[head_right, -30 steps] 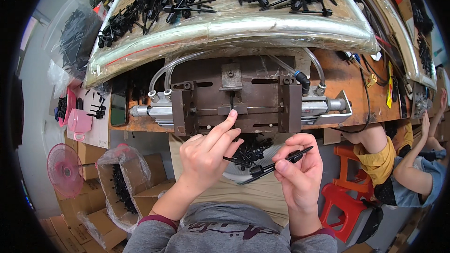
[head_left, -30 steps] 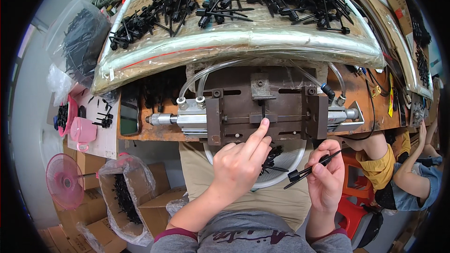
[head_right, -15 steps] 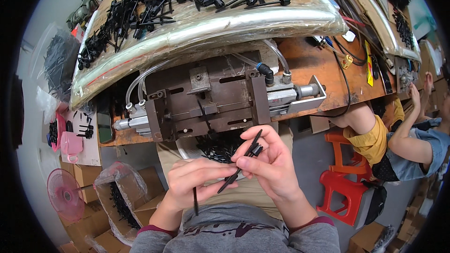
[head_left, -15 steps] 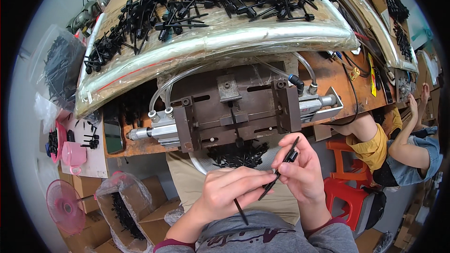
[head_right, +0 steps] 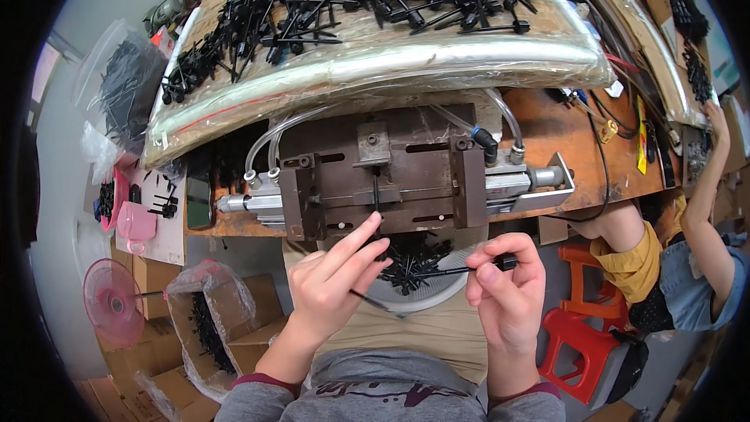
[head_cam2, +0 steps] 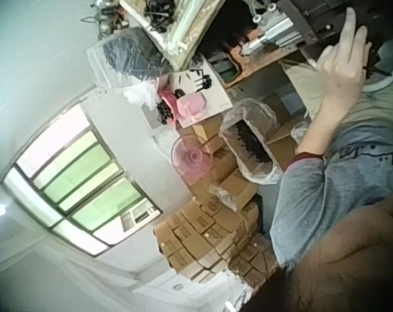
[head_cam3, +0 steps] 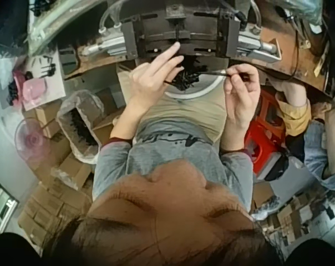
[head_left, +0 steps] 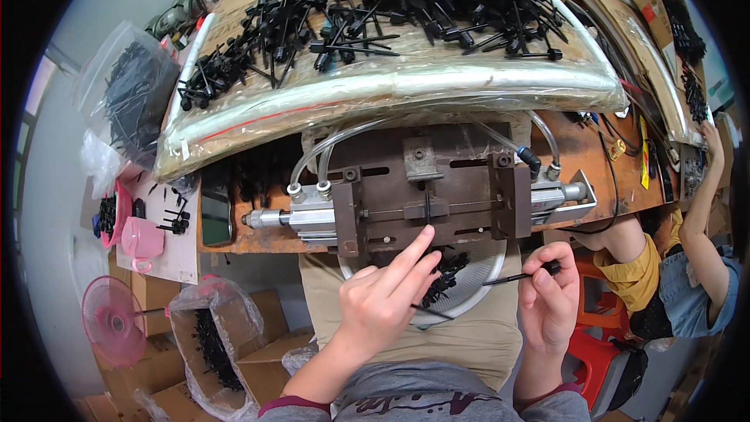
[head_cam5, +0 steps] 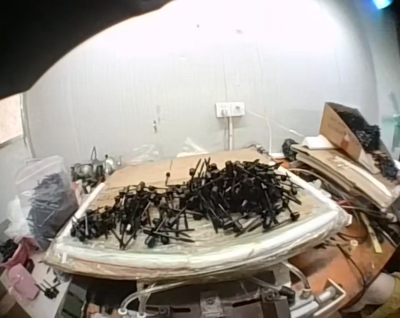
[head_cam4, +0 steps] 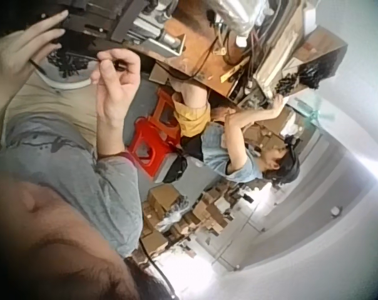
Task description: Manually assembling small black cable connectors using a mechanical assembly jig at a workstation.
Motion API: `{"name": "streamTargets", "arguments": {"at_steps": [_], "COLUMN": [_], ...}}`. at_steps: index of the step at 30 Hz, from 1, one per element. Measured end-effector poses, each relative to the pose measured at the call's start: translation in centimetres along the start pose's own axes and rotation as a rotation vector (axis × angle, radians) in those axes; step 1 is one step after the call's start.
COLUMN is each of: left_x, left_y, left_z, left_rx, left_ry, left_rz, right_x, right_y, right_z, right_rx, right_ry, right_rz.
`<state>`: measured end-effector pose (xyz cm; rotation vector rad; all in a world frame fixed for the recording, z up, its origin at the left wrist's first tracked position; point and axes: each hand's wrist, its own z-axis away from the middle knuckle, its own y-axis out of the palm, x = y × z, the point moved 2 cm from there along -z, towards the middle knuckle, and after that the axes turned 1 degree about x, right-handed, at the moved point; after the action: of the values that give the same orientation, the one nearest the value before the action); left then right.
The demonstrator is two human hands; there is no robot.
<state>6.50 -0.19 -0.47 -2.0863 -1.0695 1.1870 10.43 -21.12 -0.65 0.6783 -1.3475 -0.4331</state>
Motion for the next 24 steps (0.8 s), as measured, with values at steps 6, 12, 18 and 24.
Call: {"name": "streamTargets", "arguments": {"at_steps": [6,12,18,24], "left_x": [-0.1,0.2,-0.1,-0.3], "left_y": [0.6,0.8,0.9,1.0], "left_z": [-0.7,-1.0,-1.3,-1.4], "left_rx": [0.063,0.075,0.049,0.060], "left_ry": [0.007,-0.013,-0.028,-0.029], "left_rz": [-0.209,-0.157,-0.152,-0.165], "right_x": [-0.1,0.3,0.4,1.0], "right_y": [0.1,0.0,0.3,2.1], "right_z": [0.2,0.7,0.6,0.9], "right_rx": [0.082,0.135,0.229,0.287], "right_ry": [-0.111,-0.177,-0.476,-0.735], "right_rz": [-0.024,0.017,0.564,0.959]}}
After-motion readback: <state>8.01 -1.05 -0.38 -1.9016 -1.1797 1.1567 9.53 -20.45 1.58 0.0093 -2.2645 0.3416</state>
